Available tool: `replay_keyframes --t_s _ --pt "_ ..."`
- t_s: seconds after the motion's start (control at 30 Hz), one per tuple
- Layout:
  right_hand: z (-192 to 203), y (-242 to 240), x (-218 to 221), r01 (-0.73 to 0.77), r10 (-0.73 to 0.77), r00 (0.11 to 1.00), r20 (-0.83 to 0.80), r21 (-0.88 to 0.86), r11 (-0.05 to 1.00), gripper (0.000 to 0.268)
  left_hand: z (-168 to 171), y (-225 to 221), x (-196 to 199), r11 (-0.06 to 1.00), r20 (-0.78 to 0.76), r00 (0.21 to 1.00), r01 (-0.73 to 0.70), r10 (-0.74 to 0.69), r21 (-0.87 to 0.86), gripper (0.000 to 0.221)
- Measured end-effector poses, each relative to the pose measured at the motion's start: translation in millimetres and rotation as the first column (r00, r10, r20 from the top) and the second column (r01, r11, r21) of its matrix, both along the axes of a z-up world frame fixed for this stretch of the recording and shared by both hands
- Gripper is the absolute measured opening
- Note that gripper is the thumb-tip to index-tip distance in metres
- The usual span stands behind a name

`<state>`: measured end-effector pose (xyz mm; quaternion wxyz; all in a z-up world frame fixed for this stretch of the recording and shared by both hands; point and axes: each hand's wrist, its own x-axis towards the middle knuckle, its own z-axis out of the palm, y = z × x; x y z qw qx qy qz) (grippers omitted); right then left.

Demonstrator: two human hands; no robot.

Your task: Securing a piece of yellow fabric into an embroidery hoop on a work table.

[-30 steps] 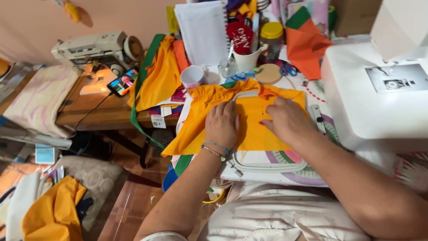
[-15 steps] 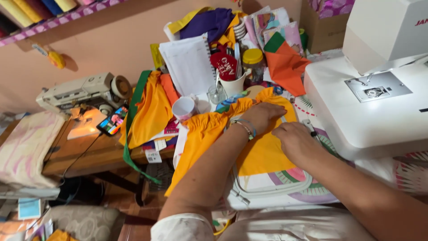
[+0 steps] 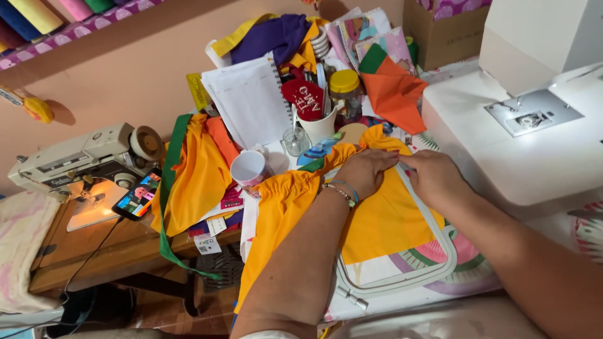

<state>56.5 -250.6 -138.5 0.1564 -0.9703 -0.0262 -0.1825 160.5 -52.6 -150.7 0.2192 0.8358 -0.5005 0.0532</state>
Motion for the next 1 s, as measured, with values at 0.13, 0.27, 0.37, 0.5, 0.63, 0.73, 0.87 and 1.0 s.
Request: replay_keyframes --t_s 0.13,0.27,0.37,0.5,0.63,0.73,0.87,1.0 --pt "-13.7 -2.8 6.2 0.016 -0.014 1.000 0.027 -0.062 0.998 0.045 11.0 4.7 -10.3 1.000 -0.016 1.000 0.006 -0.006 -0.011 0.047" --pt "-3.0 0.7 -2.9 0.128 -0.119 0.990 0.071 -0.145 0.981 0.041 15.6 1.1 -18.4 0.999 0.054 0.998 -0.019 0.022 -0.047 0.045" --pt "-0.2 -0.4 -3.8 0.146 -0.137 0.988 0.076 -0.145 0.979 0.030 11.1 -0.7 -16.1 0.998 0.070 0.997 -0.028 0.032 -0.049 0.042" --pt "-9.7 -1.0 -3.4 0.134 -0.114 0.987 0.114 -0.194 0.972 0.026 6.6 -4.1 -14.2 0.999 0.064 0.997 -0.029 0.032 -0.046 0.043" --pt "11.6 12.2 -24.4 0.061 -0.056 0.997 0.044 -0.126 0.990 0.036 -12.2 -10.8 2.0 0.998 0.012 0.999 -0.039 0.039 -0.039 0.044" --pt "8.5 14.1 -21.7 0.061 -0.053 0.998 0.040 -0.221 0.973 0.036 -19.4 -12.2 7.9 0.998 0.086 0.995 -0.046 0.050 -0.038 0.042" --pt "18.2 20.4 -28.7 0.016 -0.007 0.999 0.042 -0.225 0.974 0.029 -33.0 -11.0 13.7 0.996 0.035 0.999 -0.009 0.013 -0.094 0.045" --pt "36.9 26.8 -41.2 -0.025 0.036 0.998 0.056 -0.181 0.983 0.027 -42.2 1.3 23.8 0.995 -0.015 1.000 0.005 -0.007 -0.104 0.050"
